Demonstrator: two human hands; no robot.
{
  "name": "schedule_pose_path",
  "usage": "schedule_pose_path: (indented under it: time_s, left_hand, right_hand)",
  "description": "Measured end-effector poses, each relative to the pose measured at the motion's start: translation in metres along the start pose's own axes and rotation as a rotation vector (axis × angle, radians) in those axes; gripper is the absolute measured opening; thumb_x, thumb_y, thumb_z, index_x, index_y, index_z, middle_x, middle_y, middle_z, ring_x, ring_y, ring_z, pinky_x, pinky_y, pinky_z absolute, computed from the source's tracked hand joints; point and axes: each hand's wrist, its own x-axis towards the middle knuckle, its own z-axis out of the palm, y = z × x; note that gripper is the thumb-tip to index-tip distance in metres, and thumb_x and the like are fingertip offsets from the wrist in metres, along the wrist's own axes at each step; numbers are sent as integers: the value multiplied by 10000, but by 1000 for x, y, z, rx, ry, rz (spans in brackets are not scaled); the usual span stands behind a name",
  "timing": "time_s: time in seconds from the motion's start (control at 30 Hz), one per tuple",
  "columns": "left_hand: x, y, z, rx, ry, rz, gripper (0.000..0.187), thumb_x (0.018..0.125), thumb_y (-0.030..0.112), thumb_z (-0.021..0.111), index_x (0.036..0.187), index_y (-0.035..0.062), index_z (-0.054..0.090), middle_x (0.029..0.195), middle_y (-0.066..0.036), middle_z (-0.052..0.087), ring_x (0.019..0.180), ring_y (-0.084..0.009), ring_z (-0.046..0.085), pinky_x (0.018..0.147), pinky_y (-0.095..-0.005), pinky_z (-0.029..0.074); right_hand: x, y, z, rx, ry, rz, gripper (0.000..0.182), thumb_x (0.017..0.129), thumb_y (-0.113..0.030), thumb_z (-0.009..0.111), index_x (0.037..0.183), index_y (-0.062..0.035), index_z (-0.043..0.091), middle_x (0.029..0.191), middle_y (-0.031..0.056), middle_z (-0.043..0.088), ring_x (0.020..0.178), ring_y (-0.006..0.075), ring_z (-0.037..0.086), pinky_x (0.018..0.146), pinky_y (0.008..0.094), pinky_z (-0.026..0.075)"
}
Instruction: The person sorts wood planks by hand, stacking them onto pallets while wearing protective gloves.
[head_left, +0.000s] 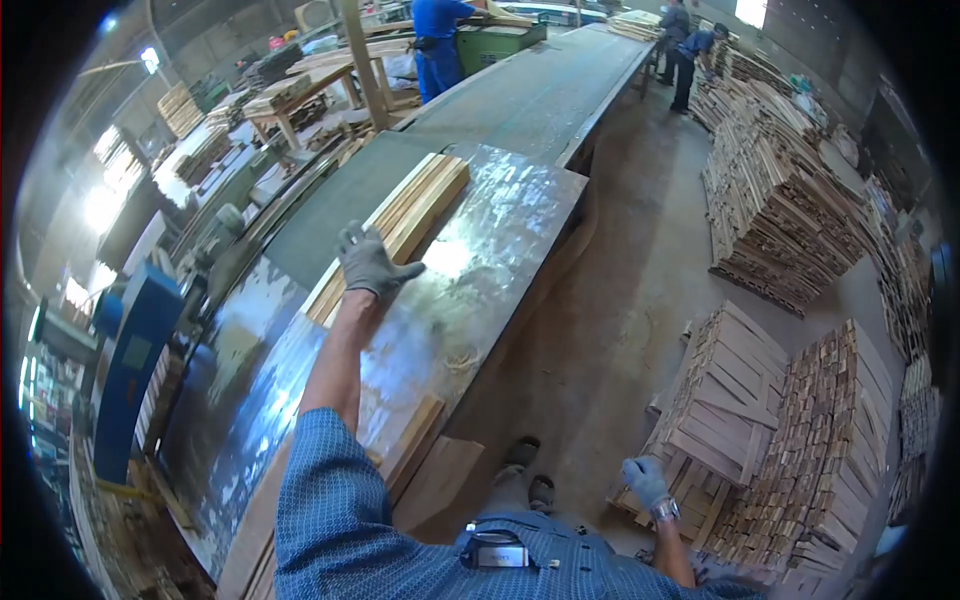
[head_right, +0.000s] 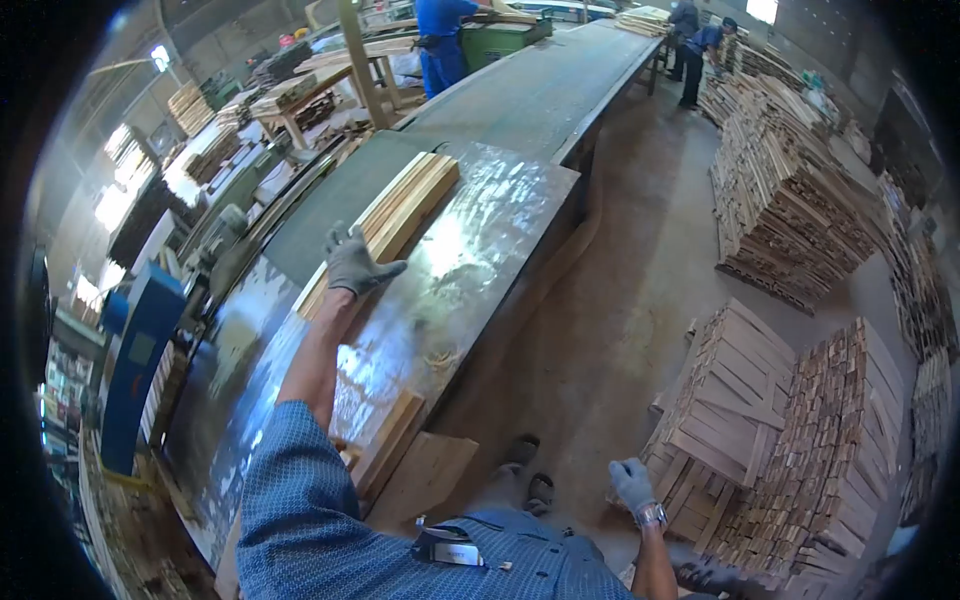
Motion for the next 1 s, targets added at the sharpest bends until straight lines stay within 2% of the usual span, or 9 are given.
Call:
schedule_pose_path:
  time_s: [0.2, 0.4, 0.47, 0.5, 0.57, 0.67, 0.77, 0.83, 1.0]
  left_hand:
    - [73, -34, 31, 79, -131, -11, 1177, 561, 807, 735, 1279, -98, 511, 1341, -312, 461, 1281, -434, 413, 1095, -487, 310]
    - [80, -43, 49, -114, -297, -158, 1159, 517, 692, 830, 1368, -8, 472, 1337, -255, 506, 1271, -412, 479, 1063, -491, 388]
    - [80, -46, 60, -85, -311, -160, 1147, 506, 636, 853, 1366, -10, 453, 1346, -240, 504, 1211, -414, 530, 1012, -495, 438]
    - [79, -44, 59, -107, -283, -178, 1113, 502, 601, 864, 1345, -7, 466, 1328, -235, 521, 1188, -418, 544, 988, -483, 457]
    - [84, -34, 58, -137, -262, -157, 1079, 498, 566, 875, 1323, -4, 478, 1311, -230, 537, 1164, -422, 558, 965, -472, 477]
    - [72, -39, 64, -172, -132, -87, 1031, 498, 529, 885, 1293, 2, 491, 1265, -237, 568, 1135, -407, 578, 946, -451, 488]
    - [76, -57, 84, -308, -48, -29, 894, 527, 533, 892, 1182, 7, 586, 1077, -219, 667, 986, -381, 647, 847, -430, 525]
    - [83, -96, 136, -604, -56, 6, 799, 518, 546, 910, 1065, 21, 658, 936, -164, 714, 827, -362, 677, 746, -414, 546]
    - [107, 146, 112, -912, -249, 591, 709, 593, 480, 878, 1085, 26, 646, 862, -168, 661, 763, -326, 643, 703, -414, 543]
  right_hand:
    - [-45, 86, -1, -424, 91, -113, 348, 913, -329, 654, 964, 15, 663, 767, 111, 657, 689, 191, 643, 615, 348, 513]
    - [-41, 122, 24, 438, 43, 602, 378, 916, -390, 660, 961, -15, 670, 774, 118, 660, 630, 235, 662, 538, 354, 509]
    - [-33, 150, 27, -997, -44, -590, 425, 934, -428, 648, 995, -7, 653, 773, 75, 639, 616, 174, 654, 538, 315, 514]
    - [-35, 145, 29, -993, -52, -579, 425, 934, -428, 648, 995, -7, 653, 773, 75, 639, 616, 174, 654, 538, 315, 514]
    - [-24, 110, 33, -383, -137, 39, 212, 900, -248, 662, 1065, -121, 621, 1003, 48, 635, 770, 248, 639, 640, 383, 538]
    - [-22, 95, 46, 38, 3, 295, 153, 931, -184, 615, 1072, -124, 614, 973, 60, 638, 752, 237, 638, 660, 379, 536]
    - [-25, 177, 71, -218, 109, 60, 176, 942, -250, 609, 976, -80, 639, 893, 72, 666, 733, 210, 637, 649, 354, 524]
    - [-58, 121, 60, -171, 226, 284, 263, 919, -325, 635, 930, -64, 658, 850, 100, 667, 721, 222, 637, 659, 377, 519]
    - [-83, 29, 70, -64, 426, 515, 369, 891, -419, 645, 896, -52, 687, 890, 134, 701, 736, 277, 641, 662, 407, 508]
